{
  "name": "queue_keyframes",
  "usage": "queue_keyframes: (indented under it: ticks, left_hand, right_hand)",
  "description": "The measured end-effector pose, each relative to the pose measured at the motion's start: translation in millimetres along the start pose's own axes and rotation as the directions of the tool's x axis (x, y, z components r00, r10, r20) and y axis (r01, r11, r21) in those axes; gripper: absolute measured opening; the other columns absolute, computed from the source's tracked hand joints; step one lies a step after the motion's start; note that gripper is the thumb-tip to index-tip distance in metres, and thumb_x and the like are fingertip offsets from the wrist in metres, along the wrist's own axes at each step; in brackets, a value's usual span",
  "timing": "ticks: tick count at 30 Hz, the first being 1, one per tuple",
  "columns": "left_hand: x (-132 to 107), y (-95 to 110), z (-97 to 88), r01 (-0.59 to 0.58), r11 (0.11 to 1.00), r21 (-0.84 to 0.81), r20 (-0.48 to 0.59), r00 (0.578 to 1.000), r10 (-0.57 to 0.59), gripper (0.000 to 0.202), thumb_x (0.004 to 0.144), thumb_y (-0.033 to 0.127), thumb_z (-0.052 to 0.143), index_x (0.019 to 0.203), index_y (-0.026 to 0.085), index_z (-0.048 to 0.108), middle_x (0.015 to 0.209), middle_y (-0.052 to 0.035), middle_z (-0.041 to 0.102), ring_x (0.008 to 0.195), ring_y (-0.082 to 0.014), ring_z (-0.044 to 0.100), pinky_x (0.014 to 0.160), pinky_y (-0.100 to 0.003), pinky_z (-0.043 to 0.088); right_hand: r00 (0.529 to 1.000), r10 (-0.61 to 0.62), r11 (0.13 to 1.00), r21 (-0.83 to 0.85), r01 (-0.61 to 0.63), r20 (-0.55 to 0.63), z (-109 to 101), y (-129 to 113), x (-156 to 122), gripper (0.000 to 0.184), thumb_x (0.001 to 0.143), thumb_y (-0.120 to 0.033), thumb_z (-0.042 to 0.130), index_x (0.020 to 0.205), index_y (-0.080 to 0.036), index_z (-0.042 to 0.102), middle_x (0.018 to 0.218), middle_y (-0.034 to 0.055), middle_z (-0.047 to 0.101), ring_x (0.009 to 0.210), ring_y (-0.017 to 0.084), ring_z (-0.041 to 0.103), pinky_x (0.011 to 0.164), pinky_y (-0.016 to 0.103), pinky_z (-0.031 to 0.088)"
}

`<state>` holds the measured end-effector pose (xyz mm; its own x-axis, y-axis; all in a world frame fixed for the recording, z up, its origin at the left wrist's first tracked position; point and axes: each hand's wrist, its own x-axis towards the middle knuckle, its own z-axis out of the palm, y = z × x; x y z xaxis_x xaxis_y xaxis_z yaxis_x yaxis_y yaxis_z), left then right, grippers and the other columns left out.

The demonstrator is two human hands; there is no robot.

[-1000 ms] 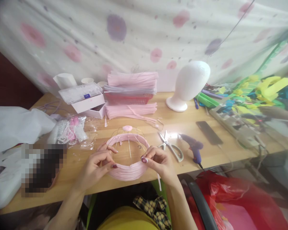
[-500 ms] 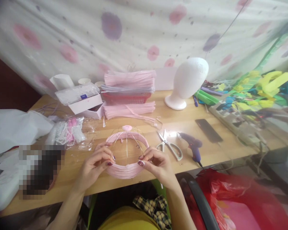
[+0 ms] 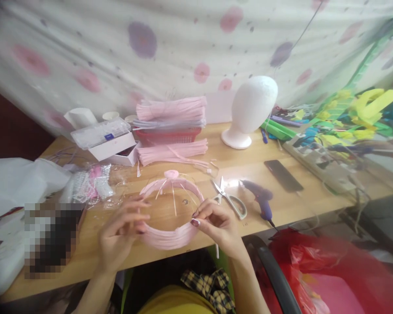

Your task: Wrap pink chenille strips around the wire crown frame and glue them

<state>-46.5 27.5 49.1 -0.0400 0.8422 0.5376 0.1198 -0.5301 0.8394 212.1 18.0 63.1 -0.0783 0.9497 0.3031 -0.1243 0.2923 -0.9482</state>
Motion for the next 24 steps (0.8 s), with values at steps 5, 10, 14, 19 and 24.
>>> queue_keyframes:
  ticks: [5,10,14,19,24]
  left_hand:
    - [6.3,-19.0,0.8,0.369,0.9,-0.232,-0.252,0.871,-0.422,0.041,0.08,0.033,0.082,0.119,0.028,0.07,0.125,-0.0063,0.071,0.109,-0.0214,0.07,0.089,-0.032,0.058]
    - [13.0,-29.9,17.7,0.586,0.796,-0.148,0.064,0.809,-0.584,0.043,0.068,0.032,0.089,0.106,0.02,0.076,0.11,-0.0139,0.079,0.079,-0.0275,0.078,0.063,-0.036,0.064]
    - [23.0,-33.4,34.0,0.592,0.804,-0.055,0.091,0.805,-0.586,0.022,0.077,0.038,0.082,0.09,0.02,0.078,0.087,-0.0111,0.081,0.069,-0.026,0.077,0.066,-0.037,0.065]
    - [38.2,-28.9,35.5,0.546,0.835,0.065,0.167,0.819,-0.548,0.009,0.078,0.03,0.08,0.075,0.022,0.079,0.074,-0.008,0.08,0.062,-0.0252,0.075,0.063,-0.034,0.062]
    - [67.3,-29.7,26.8,0.5,0.859,0.111,0.242,0.825,-0.511,0.02,0.055,0.009,0.086,0.066,0.024,0.077,0.063,-0.0025,0.077,0.059,-0.0286,0.073,0.057,-0.034,0.058]
  right_hand:
    - [0.997,-0.049,0.998,0.023,0.051,-0.056,-18.0,4.1,-2.1,0.013,0.081,-0.034,0.084,0.073,-0.027,0.077,0.072,0.0026,0.068,0.073,0.018,0.061,0.067,0.031,0.05]
    - [0.998,-0.046,0.997,0.061,0.048,-0.033,-19.3,3.4,-7.6,0.015,0.079,-0.038,0.085,0.073,-0.027,0.077,0.072,0.0038,0.068,0.073,0.02,0.061,0.066,0.034,0.05]
    - [0.999,-0.027,0.995,0.1,0.029,-0.024,-20.5,3.1,-10.4,0.015,0.08,-0.037,0.085,0.073,-0.027,0.077,0.073,0.0036,0.069,0.072,0.019,0.06,0.065,0.032,0.049]
    - [0.997,-0.04,0.99,0.134,0.048,-0.061,-37.9,5.0,-12.7,0.015,0.081,-0.037,0.084,0.072,-0.027,0.076,0.072,0.0028,0.067,0.071,0.019,0.06,0.067,0.032,0.049]
    - [0.994,-0.013,0.992,0.126,0.027,-0.11,-54.0,-0.8,-18.0,0.017,0.08,-0.037,0.084,0.071,-0.026,0.076,0.071,0.0031,0.067,0.069,0.019,0.06,0.064,0.032,0.048]
